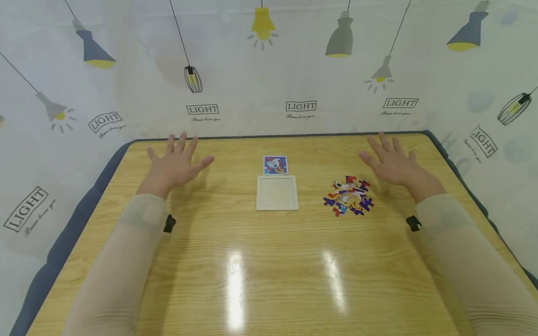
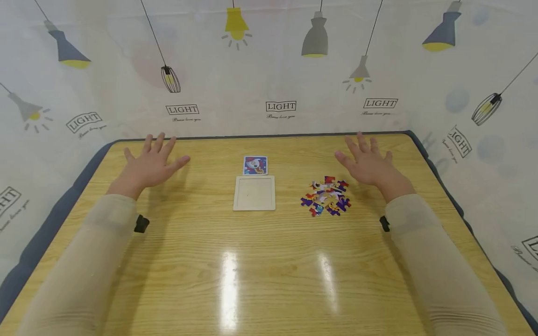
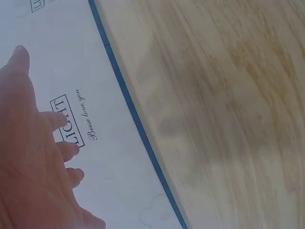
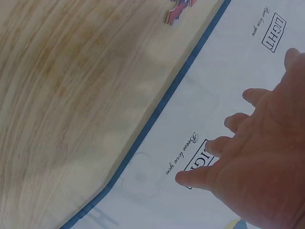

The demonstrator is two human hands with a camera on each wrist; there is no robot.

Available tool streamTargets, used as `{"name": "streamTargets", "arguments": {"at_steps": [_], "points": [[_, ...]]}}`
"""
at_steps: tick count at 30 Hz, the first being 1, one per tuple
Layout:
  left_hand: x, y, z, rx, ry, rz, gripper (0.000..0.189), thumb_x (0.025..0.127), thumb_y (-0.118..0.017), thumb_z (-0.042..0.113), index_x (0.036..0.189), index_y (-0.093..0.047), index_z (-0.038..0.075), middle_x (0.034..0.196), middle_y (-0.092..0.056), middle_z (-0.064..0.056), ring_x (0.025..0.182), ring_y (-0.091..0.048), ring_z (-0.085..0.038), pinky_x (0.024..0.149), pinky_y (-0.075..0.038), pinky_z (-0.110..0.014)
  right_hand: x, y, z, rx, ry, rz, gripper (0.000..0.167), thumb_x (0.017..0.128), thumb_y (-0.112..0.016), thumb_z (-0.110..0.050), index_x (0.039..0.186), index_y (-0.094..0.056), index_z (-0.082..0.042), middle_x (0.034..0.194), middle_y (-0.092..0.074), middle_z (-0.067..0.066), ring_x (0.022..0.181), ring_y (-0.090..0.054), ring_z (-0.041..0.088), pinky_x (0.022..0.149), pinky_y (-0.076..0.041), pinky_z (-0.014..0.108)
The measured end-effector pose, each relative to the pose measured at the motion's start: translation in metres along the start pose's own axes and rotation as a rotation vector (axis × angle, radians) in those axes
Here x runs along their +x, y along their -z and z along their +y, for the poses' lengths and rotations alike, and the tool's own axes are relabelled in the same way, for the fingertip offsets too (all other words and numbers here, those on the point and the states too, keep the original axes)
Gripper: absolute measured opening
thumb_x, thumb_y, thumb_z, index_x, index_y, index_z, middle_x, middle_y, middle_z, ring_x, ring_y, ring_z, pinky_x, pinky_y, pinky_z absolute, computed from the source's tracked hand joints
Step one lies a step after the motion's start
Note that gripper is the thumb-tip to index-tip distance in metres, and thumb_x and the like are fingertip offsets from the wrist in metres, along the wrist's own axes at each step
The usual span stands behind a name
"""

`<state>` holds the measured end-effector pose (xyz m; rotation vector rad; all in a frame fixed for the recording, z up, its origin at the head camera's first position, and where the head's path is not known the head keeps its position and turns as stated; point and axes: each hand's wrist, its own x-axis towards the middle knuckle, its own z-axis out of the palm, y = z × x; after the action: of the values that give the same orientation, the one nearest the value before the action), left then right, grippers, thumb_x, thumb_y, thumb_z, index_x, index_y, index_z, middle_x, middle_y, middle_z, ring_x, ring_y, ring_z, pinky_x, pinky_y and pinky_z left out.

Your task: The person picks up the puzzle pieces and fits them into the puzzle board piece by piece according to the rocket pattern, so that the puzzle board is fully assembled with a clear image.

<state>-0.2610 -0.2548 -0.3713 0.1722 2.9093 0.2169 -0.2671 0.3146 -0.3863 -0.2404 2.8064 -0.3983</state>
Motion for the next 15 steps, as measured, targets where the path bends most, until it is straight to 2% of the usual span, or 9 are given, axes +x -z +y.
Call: {"name": "streamTargets", "arguments": {"at_steps": [4, 9, 12, 15], "points": [[-0.001, 0.002, 0.004, 0.013, -0.009, 0.009, 0.108, 0.091, -0.011, 0.095, 0.172, 0.008, 0.026, 0.178, 0.022, -0.012, 0.163, 0.024, -0.046, 0.110, 0.019, -0.091, 0.000, 0.001, -0.003, 0.030, 0.049, 0.006, 0.088, 0.106, -0.017, -0.076, 0.171, 0.015, -0.026, 0.175, 0.030, 0.013, 0.160, 0.021, 0.054, 0.117, 0.011, 0.088], [-0.001, 0.000, 0.016, 0.008, -0.033, 0.002, 0.111, 0.090, -0.012, 0.096, 0.173, 0.003, 0.025, 0.179, 0.019, -0.012, 0.166, 0.015, -0.045, 0.115, 0.010, -0.091, 0.000, 0.001, -0.009, 0.161, 0.134, -0.009, 0.086, 0.109, -0.034, -0.068, 0.172, 0.008, -0.028, 0.180, 0.016, 0.012, 0.166, 0.008, 0.048, 0.129, -0.001, 0.077], [0.001, -0.007, 0.027, 0.001, -0.054, -0.018, 0.110, 0.091, -0.013, 0.095, 0.174, -0.002, 0.023, 0.180, 0.013, -0.014, 0.167, 0.008, -0.046, 0.119, 0.004, -0.088, 0.003, -0.002, -0.011, 0.192, 0.153, -0.026, 0.086, 0.108, -0.042, -0.066, 0.173, -0.002, -0.028, 0.181, 0.009, 0.014, 0.165, 0.001, 0.050, 0.129, -0.006, 0.076], [0.001, -0.015, 0.043, -0.011, -0.083, -0.044, 0.107, 0.094, -0.019, 0.092, 0.174, -0.005, 0.022, 0.181, -0.001, -0.017, 0.166, -0.004, -0.047, 0.124, -0.006, -0.083, 0.008, -0.008, -0.010, 0.182, 0.162, -0.022, 0.081, 0.108, -0.049, -0.062, 0.172, -0.020, -0.021, 0.180, -0.004, 0.021, 0.163, -0.010, 0.055, 0.127, -0.013, 0.078]]}}
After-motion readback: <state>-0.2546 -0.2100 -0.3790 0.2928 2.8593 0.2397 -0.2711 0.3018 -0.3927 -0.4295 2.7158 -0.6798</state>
